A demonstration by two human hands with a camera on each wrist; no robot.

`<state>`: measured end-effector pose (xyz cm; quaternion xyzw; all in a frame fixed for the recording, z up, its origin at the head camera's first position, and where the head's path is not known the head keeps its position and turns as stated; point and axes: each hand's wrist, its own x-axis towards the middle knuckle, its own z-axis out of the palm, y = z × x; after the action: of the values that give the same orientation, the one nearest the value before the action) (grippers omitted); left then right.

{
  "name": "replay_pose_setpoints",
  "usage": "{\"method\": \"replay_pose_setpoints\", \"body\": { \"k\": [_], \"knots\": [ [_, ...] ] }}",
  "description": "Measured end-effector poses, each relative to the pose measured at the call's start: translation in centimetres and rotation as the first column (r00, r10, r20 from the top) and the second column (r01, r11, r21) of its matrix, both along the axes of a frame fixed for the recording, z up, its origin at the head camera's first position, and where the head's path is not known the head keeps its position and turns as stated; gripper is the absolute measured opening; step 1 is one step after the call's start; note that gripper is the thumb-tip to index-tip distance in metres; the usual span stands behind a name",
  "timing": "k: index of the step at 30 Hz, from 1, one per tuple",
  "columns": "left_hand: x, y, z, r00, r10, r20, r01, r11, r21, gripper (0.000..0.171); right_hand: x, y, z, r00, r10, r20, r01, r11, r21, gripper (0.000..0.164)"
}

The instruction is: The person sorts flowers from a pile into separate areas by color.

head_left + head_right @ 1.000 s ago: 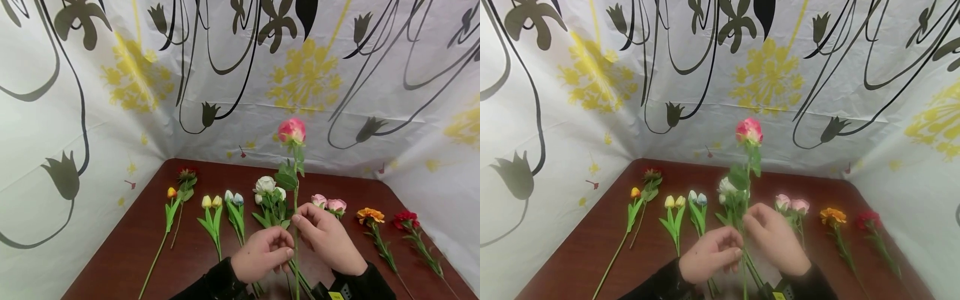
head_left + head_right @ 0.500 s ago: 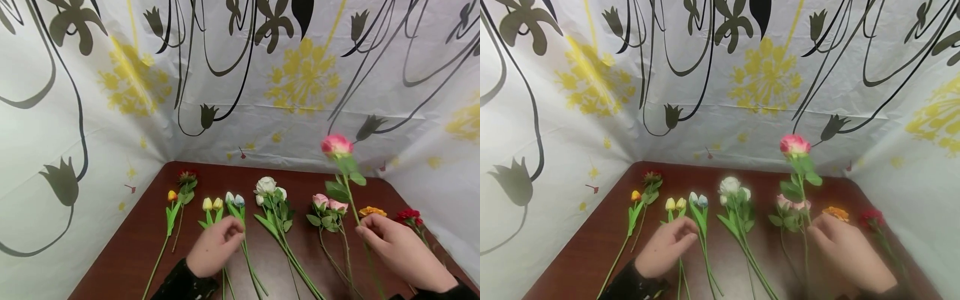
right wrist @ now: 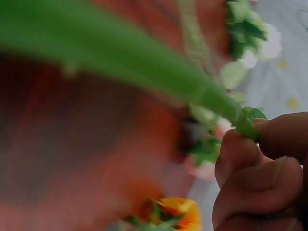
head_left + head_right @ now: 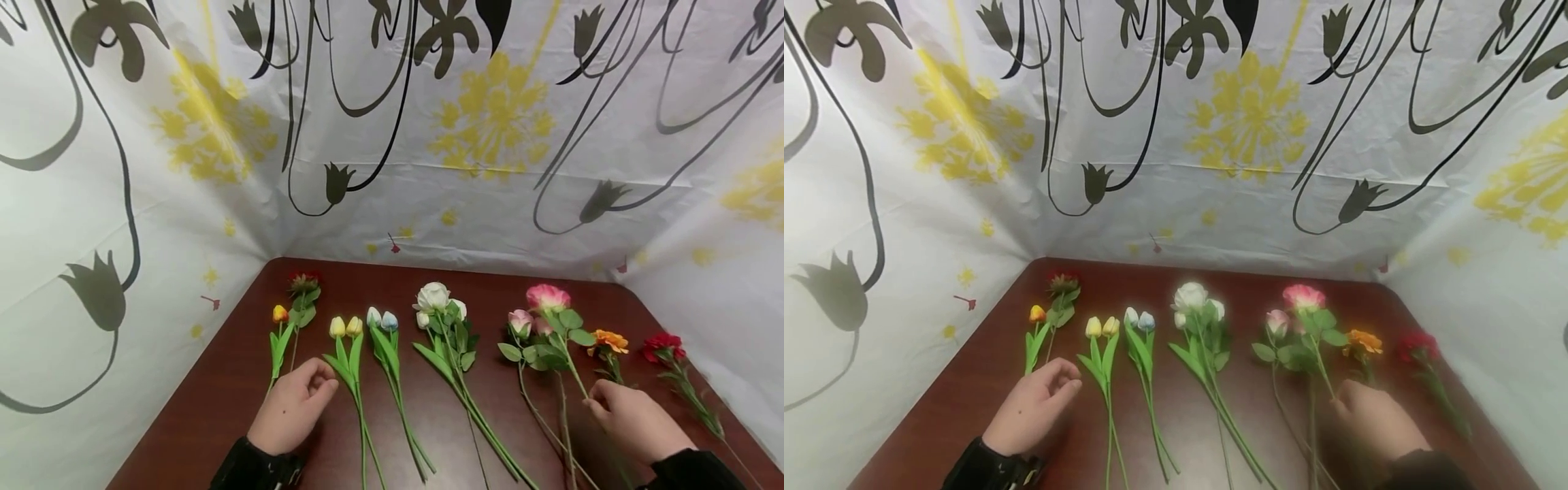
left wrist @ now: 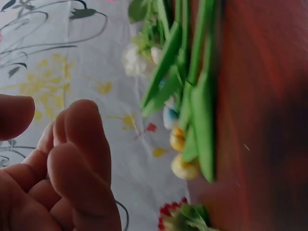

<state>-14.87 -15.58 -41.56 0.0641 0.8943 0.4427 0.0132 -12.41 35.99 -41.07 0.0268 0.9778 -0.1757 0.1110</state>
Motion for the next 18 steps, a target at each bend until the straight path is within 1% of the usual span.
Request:
{"method": "replay_pose_setpoints", "body": {
  "k": [2,4,7,11,15,18],
  "knots": [
    [0.0,-0.4,-0.4,0.999,0.025,0.027,-0.024,1.000,-0.007,0.007,-0.6,-0.1,-1.3,1.000,-0.010,0.024,0.010,1.000,0.007,0.019],
    [0.0,-1.0,-0.7,0.997,0.057,0.058,-0.057,0.998,-0.015,0.009,-1.0,-0.2,-2.3,0.999,-0.021,0.049,0.020,1.000,0.011,0.020],
    [0.2,-1.9,-1.3,0.990,0.097,0.100,-0.096,0.995,-0.021,0.009,-1.2,-0.4,-3.1,0.996,-0.031,0.086,0.029,0.999,0.019,0.020],
    [0.1,-2.6,-1.8,0.988,0.110,0.109,-0.108,0.994,-0.023,0.009,-0.9,-0.4,-3.1,0.993,-0.046,0.111,0.043,0.999,0.022,0.024],
    [-0.1,-3.2,-2.0,0.986,0.132,0.106,-0.129,0.991,-0.041,0.011,-0.1,-0.3,-2.4,0.992,-0.074,0.106,0.076,0.997,-0.012,0.030],
    [-0.3,-4.0,-1.9,0.982,0.157,0.105,-0.151,0.986,-0.065,0.013,0.5,-0.1,-1.8,0.990,-0.098,0.098,0.104,0.993,-0.055,0.037]
  ]
}}
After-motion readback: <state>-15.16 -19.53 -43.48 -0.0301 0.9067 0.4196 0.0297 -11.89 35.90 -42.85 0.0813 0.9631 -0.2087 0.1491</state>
